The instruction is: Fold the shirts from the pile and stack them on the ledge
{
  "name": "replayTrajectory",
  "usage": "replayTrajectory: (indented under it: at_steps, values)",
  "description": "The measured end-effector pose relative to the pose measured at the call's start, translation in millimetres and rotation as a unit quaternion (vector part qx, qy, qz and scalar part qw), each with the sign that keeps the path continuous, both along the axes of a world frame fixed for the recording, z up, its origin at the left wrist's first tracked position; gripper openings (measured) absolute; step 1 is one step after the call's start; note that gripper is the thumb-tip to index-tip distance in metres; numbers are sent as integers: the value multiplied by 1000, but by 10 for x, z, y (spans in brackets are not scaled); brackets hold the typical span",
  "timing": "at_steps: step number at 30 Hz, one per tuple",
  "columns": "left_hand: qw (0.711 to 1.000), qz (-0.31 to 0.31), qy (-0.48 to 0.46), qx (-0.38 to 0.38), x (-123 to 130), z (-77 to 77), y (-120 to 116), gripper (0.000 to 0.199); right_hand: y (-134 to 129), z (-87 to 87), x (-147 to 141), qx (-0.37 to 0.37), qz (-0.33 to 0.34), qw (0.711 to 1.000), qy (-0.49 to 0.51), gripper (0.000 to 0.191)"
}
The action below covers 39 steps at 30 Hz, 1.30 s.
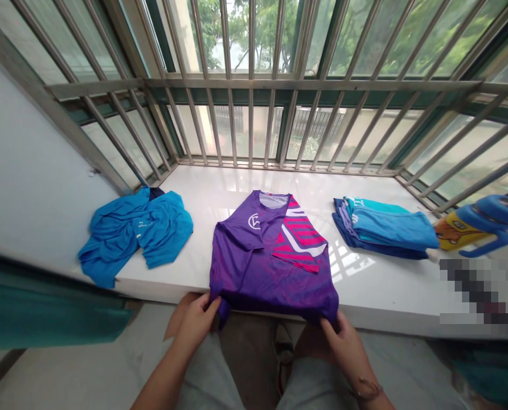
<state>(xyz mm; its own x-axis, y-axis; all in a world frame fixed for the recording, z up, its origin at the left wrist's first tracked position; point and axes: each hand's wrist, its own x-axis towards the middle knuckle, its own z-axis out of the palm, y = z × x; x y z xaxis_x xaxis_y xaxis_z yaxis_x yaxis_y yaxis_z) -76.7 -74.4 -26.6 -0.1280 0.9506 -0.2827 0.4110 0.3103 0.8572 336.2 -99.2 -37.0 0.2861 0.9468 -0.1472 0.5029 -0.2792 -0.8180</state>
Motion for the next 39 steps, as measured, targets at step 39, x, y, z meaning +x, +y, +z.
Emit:
replayTrajectory:
  at_steps: [39]
  values:
    - [922, -145, 354, 61, 673, 906, 3947, 30, 3662, 1255, -293, -55, 190, 922, -334, 31]
